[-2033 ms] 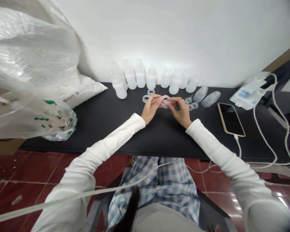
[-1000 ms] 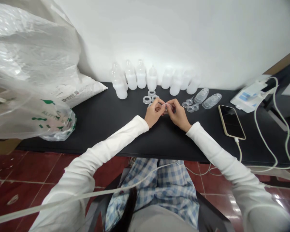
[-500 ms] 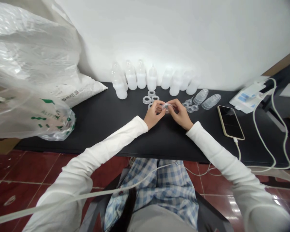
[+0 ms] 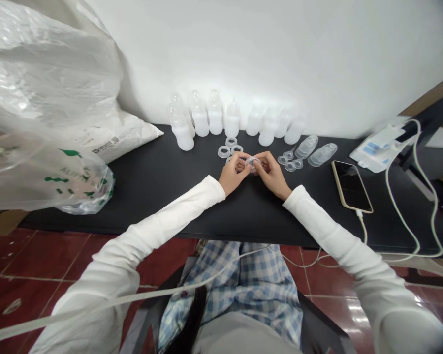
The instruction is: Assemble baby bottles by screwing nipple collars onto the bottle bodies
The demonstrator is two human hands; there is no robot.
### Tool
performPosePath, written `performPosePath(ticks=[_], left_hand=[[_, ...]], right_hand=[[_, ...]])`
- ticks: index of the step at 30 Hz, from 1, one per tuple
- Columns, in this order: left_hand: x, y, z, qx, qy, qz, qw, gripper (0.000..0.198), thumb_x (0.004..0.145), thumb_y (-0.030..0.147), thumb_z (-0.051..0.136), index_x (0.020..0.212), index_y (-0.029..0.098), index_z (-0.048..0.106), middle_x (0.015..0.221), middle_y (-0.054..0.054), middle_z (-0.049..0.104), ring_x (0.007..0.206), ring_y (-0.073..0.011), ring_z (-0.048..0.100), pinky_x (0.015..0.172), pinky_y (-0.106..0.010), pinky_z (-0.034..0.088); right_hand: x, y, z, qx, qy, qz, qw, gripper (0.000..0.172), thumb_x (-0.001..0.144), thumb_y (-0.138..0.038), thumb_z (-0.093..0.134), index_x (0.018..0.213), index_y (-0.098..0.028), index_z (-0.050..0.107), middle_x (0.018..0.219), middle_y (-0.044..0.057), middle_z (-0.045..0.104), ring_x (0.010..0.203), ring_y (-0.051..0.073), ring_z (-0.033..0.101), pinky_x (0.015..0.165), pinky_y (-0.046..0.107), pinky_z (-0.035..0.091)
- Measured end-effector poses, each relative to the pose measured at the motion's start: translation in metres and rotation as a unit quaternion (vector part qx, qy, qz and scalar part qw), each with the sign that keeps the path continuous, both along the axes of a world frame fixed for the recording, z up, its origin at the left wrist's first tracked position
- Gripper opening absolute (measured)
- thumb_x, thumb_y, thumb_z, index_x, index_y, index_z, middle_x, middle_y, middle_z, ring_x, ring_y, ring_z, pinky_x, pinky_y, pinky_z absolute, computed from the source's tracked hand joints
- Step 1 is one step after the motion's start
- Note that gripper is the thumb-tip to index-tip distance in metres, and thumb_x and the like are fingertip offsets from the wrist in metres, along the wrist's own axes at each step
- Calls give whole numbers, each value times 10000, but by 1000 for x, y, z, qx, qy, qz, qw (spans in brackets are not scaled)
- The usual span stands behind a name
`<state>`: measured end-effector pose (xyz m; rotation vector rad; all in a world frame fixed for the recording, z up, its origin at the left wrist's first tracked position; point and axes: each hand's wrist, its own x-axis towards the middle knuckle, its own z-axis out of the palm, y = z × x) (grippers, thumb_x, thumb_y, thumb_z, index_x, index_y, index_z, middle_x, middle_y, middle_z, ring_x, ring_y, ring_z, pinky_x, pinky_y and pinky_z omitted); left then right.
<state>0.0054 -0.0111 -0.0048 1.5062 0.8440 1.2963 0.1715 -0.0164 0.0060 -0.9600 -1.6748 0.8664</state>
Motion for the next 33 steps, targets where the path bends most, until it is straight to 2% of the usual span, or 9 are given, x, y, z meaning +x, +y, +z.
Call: performPosePath(ticks=[5,10,14,19,22,25,29,33], left_hand=[[0,1,-2,-18,-29,-22,999,356,837,363,767,1075,216,548,893,-9,704,848,-143,705,795,-287,581],[0,2,-1,-17,-11,14,1000,290,795,212,760,998,200,554,862,-7,702,805,-135,689,739,-259,549],[0,-1,4,0,8,37,999,255,774,178,747,935,200,551,815,11,690,731,-114,659,684,-233,518],[1,-3,7,-8,15,53,998,240,785,182,745,936,208,561,761,35,665,666,-96,633,647,-217,510],[1,-1,4,-44,7,42,998,249,801,201,750,974,209,571,722,47,637,608,-89,614,604,-212,512],[1,1,2,-62,-17,29,998,243,837,288,750,973,207,565,749,35,653,635,-98,645,624,-222,543],[-1,1,4,-49,-24,12,998,276,864,402,732,951,204,559,730,31,655,633,-102,649,616,-221,543],[-2,-1,8,-23,5,9,1000,292,862,435,728,913,204,557,687,45,626,567,-85,601,559,-207,493]], right_hand=[[5,-1,5,43,-37,11,998,357,934,-552,624,1107,-242,585,1005,38,672,843,161,645,773,324,530],[-1,-2,4,34,-16,2,999,374,895,-572,668,1056,-247,574,886,9,638,748,146,596,699,306,506],[-8,-4,2,38,-10,-7,999,376,892,-576,672,1032,-246,559,816,-13,591,684,127,549,646,290,467],[-10,-3,-1,32,2,-19,999,376,902,-594,649,1022,-249,559,783,-21,574,655,124,526,611,283,453],[-7,-3,-1,17,-11,-20,1000,403,913,-614,621,1069,-247,567,824,-3,614,689,139,565,631,297,488],[-4,-4,1,10,-27,-7,1000,426,929,-635,580,1104,-247,580,886,18,656,740,156,616,680,318,530],[-4,-6,4,14,-31,-13,999,419,964,-632,517,1094,-241,597,892,29,682,724,157,641,674,320,541],[-7,-7,5,32,-33,-33,998,374,968,-595,537,1032,-232,596,784,6,649,660,143,603,611,292,500]])
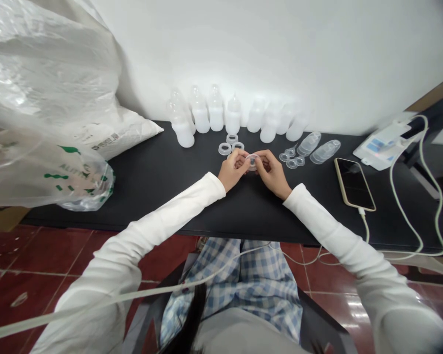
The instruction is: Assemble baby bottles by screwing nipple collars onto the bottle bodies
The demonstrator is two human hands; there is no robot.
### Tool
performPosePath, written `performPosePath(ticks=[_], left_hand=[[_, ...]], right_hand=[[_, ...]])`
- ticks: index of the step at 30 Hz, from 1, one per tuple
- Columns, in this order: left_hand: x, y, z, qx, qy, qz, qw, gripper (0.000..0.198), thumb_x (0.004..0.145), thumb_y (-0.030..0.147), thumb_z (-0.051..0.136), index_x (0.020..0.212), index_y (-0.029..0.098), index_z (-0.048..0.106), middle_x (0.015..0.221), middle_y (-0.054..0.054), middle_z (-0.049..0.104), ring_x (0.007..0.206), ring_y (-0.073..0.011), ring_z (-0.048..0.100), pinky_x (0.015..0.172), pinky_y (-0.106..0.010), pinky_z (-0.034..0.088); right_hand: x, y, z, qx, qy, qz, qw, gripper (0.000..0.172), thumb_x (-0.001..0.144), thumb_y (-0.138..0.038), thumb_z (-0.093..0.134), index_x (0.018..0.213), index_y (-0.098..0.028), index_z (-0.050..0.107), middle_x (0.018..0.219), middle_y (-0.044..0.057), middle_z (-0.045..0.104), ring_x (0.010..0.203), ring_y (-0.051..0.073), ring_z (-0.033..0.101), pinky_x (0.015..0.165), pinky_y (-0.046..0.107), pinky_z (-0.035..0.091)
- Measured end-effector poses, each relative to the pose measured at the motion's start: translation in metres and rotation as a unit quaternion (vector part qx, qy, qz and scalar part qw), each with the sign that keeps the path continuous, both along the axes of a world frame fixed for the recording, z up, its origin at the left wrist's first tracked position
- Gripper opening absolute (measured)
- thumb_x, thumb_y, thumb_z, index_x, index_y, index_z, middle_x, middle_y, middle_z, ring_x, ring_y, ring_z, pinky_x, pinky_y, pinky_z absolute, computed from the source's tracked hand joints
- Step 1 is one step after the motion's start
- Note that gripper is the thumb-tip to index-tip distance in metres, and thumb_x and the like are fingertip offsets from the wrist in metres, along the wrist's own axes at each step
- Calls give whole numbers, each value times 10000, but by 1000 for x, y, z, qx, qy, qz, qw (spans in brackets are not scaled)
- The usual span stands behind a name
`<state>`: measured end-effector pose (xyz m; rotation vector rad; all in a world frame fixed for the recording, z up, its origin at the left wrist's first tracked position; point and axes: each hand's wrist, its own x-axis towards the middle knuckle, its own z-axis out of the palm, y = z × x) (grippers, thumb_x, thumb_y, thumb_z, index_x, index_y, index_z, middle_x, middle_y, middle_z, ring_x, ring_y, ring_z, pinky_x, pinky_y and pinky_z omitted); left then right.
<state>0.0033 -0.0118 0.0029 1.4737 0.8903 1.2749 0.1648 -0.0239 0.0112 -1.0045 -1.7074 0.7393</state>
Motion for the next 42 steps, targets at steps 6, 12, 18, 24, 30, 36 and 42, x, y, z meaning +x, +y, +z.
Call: performPosePath(ticks=[6,12,18,24,30,36,42], left_hand=[[0,-2,0,25,17,19,999,303,850,438,748,866,211,548,649,54,580,540,-74,533,531,-198,466],[0,1,-3,-29,-19,-17,999,348,836,457,763,922,204,540,691,37,652,605,-110,657,602,-228,556],[0,1,-1,-17,4,-1,1000,267,878,402,726,934,204,556,667,46,646,574,-106,649,588,-231,535],[-2,-2,4,18,47,9,999,191,896,345,690,877,215,551,644,59,626,552,-101,624,576,-232,505],[-2,-3,4,19,37,5,999,271,887,446,701,874,215,560,665,43,639,542,-98,606,557,-236,502],[-3,-5,6,34,47,20,998,241,884,401,713,850,221,556,646,51,623,559,-101,611,572,-231,504],[-1,-2,4,-10,21,4,1000,215,868,341,727,940,215,569,694,40,644,615,-115,645,638,-255,545]], right_hand=[[-4,-3,2,57,-75,-32,995,375,971,-596,522,989,-227,588,708,-13,612,602,126,541,604,272,465],[5,4,1,28,-76,-10,997,467,977,-655,460,1051,-221,614,792,22,671,649,146,611,637,296,513],[8,6,1,2,-53,7,999,464,950,-664,514,1097,-245,651,801,18,690,619,152,623,621,319,522],[4,2,2,27,-66,-21,997,402,959,-623,530,997,-232,617,695,-15,615,588,127,554,598,292,459],[3,2,2,14,-33,2,999,360,950,-587,573,927,-228,566,659,-42,544,572,109,501,583,277,413],[2,4,-1,-10,-2,16,1000,362,938,-603,591,939,-242,563,678,-36,557,595,119,526,562,271,439],[7,6,-1,-33,11,41,999,393,917,-632,605,1035,-258,573,775,-14,599,662,138,581,629,303,536]])
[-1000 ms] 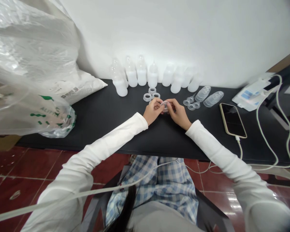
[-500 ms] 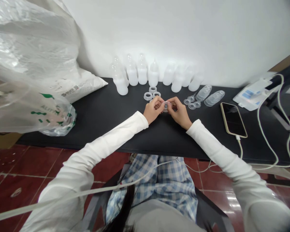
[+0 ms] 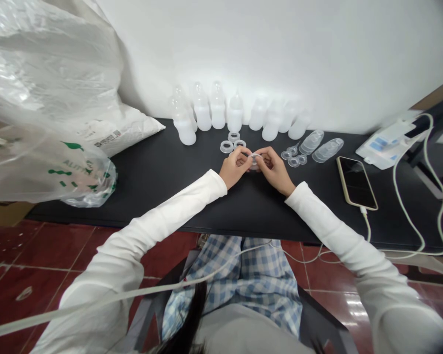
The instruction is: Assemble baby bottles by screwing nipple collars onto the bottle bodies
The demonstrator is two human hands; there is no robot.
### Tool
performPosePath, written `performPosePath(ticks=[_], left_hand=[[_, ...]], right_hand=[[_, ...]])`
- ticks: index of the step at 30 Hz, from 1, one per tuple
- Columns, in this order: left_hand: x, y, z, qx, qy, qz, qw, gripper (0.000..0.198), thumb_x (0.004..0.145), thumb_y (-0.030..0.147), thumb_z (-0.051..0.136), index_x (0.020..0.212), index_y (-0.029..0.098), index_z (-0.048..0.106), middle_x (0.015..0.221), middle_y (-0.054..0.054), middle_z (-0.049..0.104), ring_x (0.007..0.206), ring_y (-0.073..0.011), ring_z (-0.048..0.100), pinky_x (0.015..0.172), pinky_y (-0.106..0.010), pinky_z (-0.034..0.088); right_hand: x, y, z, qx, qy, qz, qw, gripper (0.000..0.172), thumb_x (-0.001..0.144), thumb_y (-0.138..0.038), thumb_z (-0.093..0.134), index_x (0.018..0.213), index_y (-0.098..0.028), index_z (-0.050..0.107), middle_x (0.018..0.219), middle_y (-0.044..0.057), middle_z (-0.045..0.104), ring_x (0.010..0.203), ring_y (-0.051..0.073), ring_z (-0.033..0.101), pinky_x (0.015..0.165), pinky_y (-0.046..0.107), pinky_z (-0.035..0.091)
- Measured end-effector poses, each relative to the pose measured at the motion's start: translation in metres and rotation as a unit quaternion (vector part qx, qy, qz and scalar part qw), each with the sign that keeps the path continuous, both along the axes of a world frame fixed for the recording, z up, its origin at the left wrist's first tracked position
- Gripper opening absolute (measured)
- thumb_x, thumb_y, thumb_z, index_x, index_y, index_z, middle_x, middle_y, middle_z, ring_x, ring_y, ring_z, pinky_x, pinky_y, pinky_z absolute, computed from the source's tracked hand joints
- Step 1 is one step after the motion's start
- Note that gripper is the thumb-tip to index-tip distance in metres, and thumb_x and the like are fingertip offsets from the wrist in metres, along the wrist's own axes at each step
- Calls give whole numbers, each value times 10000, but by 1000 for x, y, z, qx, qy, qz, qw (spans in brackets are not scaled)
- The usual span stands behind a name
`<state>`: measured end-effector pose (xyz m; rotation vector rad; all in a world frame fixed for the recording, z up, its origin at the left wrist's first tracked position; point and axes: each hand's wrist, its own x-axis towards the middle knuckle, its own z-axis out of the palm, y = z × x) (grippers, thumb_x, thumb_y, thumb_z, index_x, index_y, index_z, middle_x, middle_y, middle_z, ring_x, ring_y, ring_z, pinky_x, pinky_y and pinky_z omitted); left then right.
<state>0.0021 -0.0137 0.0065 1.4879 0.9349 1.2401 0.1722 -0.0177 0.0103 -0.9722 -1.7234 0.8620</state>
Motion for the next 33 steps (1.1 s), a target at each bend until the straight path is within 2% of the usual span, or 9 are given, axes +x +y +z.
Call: performPosePath(ticks=[5,12,17,19,22,24,27,30,33], left_hand=[[1,2,-2,38,6,-3,999,274,821,286,764,979,209,553,827,8,689,774,-125,685,720,-254,552],[1,-1,0,55,38,19,998,222,808,178,717,907,214,522,748,40,645,651,-95,607,653,-245,506],[2,-2,-1,52,21,5,998,247,831,309,730,922,222,517,748,33,628,661,-107,608,657,-258,510],[1,1,-2,39,-1,-2,999,312,822,383,753,944,225,512,772,28,630,681,-114,624,676,-267,520],[0,5,-3,20,-35,-30,999,363,806,421,774,961,232,506,800,25,646,707,-121,653,730,-288,547],[0,6,-2,25,-40,-47,998,318,812,370,766,960,230,523,870,5,672,756,-126,678,760,-290,559],[-2,5,2,52,-32,-65,996,206,822,235,705,973,221,566,1045,-35,673,853,-135,707,769,-276,569],[-1,13,6,78,-30,-81,993,261,797,86,607,1022,218,595,1139,-50,659,952,-151,727,864,-305,587],[10,45,8,81,-13,-8,997,359,786,20,564,1083,222,579,1184,-61,649,1042,-172,719,948,-350,578]], right_hand=[[4,2,2,0,9,17,1000,423,862,-633,679,1040,-262,578,854,7,629,759,161,615,691,325,555],[-3,-2,2,19,18,-11,1000,422,859,-646,672,948,-248,565,760,-14,588,653,141,555,600,305,486],[-1,-1,0,20,2,-16,1000,414,872,-644,659,995,-259,571,761,-14,577,661,148,561,598,306,498],[1,1,-1,3,24,2,1000,486,834,-658,698,1100,-278,556,791,-18,589,682,152,585,632,315,526],[3,5,0,-51,101,18,993,620,818,-760,631,1231,-311,519,833,-19,612,691,156,606,653,330,558],[5,6,3,-85,119,26,989,589,832,-766,604,1183,-293,581,862,-6,635,712,153,608,658,327,560],[6,6,8,-89,91,40,991,464,818,-660,711,1017,-243,670,898,10,666,747,143,603,690,314,554],[7,7,10,-48,96,-3,994,431,810,-633,736,957,-236,659,862,9,666,724,139,601,686,313,550],[9,12,6,6,110,-100,989,462,798,-677,721,882,-243,586,802,5,629,684,144,582,638,312,532]])
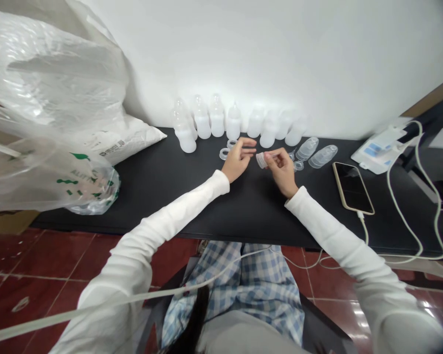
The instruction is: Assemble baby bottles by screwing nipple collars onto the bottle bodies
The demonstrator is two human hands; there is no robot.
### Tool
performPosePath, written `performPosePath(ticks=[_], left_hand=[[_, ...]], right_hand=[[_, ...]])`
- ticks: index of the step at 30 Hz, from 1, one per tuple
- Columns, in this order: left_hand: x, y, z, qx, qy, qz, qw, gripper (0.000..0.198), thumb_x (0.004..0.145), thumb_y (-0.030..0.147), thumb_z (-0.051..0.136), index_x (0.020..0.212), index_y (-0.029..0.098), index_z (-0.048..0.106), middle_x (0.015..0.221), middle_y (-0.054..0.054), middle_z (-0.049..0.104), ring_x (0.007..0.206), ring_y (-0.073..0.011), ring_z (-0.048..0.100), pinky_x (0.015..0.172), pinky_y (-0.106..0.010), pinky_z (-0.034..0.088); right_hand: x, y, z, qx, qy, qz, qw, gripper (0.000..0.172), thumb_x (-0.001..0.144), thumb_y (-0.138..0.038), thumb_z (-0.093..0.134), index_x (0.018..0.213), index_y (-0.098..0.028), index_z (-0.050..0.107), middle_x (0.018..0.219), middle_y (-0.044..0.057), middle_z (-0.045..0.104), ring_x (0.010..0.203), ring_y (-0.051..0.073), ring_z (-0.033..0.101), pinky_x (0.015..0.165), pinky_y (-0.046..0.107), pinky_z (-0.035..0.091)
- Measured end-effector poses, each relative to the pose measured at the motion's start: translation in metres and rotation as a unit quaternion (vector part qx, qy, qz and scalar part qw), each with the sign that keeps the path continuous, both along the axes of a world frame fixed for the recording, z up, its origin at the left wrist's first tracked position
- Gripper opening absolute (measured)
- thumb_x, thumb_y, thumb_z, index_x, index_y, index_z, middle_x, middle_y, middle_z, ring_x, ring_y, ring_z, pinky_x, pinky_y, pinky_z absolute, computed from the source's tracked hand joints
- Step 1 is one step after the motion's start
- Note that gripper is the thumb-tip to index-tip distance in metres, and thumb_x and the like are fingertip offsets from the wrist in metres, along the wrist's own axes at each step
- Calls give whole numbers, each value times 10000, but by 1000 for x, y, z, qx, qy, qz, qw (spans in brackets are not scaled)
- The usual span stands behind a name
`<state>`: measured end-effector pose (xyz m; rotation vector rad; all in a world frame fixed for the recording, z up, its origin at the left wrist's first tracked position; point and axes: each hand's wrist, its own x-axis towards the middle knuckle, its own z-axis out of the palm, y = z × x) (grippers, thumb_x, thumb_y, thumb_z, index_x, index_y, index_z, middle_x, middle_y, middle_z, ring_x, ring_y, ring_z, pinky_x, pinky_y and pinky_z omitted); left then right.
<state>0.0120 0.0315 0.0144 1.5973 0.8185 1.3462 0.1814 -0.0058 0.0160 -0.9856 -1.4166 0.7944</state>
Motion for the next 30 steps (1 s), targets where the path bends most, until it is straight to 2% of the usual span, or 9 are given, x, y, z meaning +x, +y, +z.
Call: performPosePath(ticks=[3,5,7,9,13,19,25,27,30], left_hand=[[21,53,3,-11,23,102,994,424,789,14,623,1152,210,528,1309,-124,587,1208,-236,650,1050,-436,525],[37,87,7,-26,29,142,989,506,745,-30,668,1172,184,498,1369,-178,540,1382,-307,524,1149,-501,433],[50,111,11,-44,41,172,983,562,722,-59,700,1192,150,473,1400,-236,511,1440,-364,456,1192,-532,369],[59,123,15,-69,101,195,973,572,772,-10,724,1248,133,442,1404,-266,514,1442,-379,460,1183,-529,378],[65,127,18,-69,230,232,943,489,895,173,710,1295,129,433,1379,-250,549,1418,-346,507,1161,-481,424],[57,112,15,47,271,243,930,394,885,204,719,1201,142,493,1296,-231,583,1353,-382,550,1146,-551,419],[13,38,17,236,285,215,904,535,933,357,619,1372,175,374,1322,-186,579,1301,-320,571,1099,-491,476],[-9,14,12,304,305,177,885,530,938,337,586,1401,170,392,1337,-182,567,1302,-307,559,1108,-477,464],[-38,-7,3,347,356,150,855,538,896,301,638,1399,185,487,1244,-155,587,1197,-302,597,1048,-490,485]], right_hand=[[4,4,-4,33,9,-87,996,482,804,-696,700,825,-251,515,732,-7,556,647,150,548,606,317,508],[8,6,-4,54,11,-119,991,476,823,-695,679,827,-254,499,707,-15,511,637,155,534,607,326,495],[12,7,-3,74,13,-139,987,466,843,-693,656,849,-257,492,706,-20,485,643,159,530,620,331,488],[15,10,-3,90,17,-161,983,458,864,-695,627,866,-260,483,712,-24,469,656,159,535,632,332,486],[20,15,-4,119,15,-204,972,457,885,-704,588,894,-257,488,733,-32,481,648,139,535,631,319,496],[21,17,-3,105,26,-192,975,438,908,-689,566,982,-264,492,769,-41,542,604,108,532,578,285,493],[21,14,-1,130,42,-173,975,408,923,-626,597,1066,-257,496,907,7,580,743,132,633,654,304,531],[21,13,-1,136,6,-152,979,407,925,-614,601,1098,-255,517,966,31,598,833,153,649,716,320,555],[21,11,-3,143,-85,-99,981,381,947,-577,589,1144,-252,568,1095,68,641,982,187,660,823,353,571]])
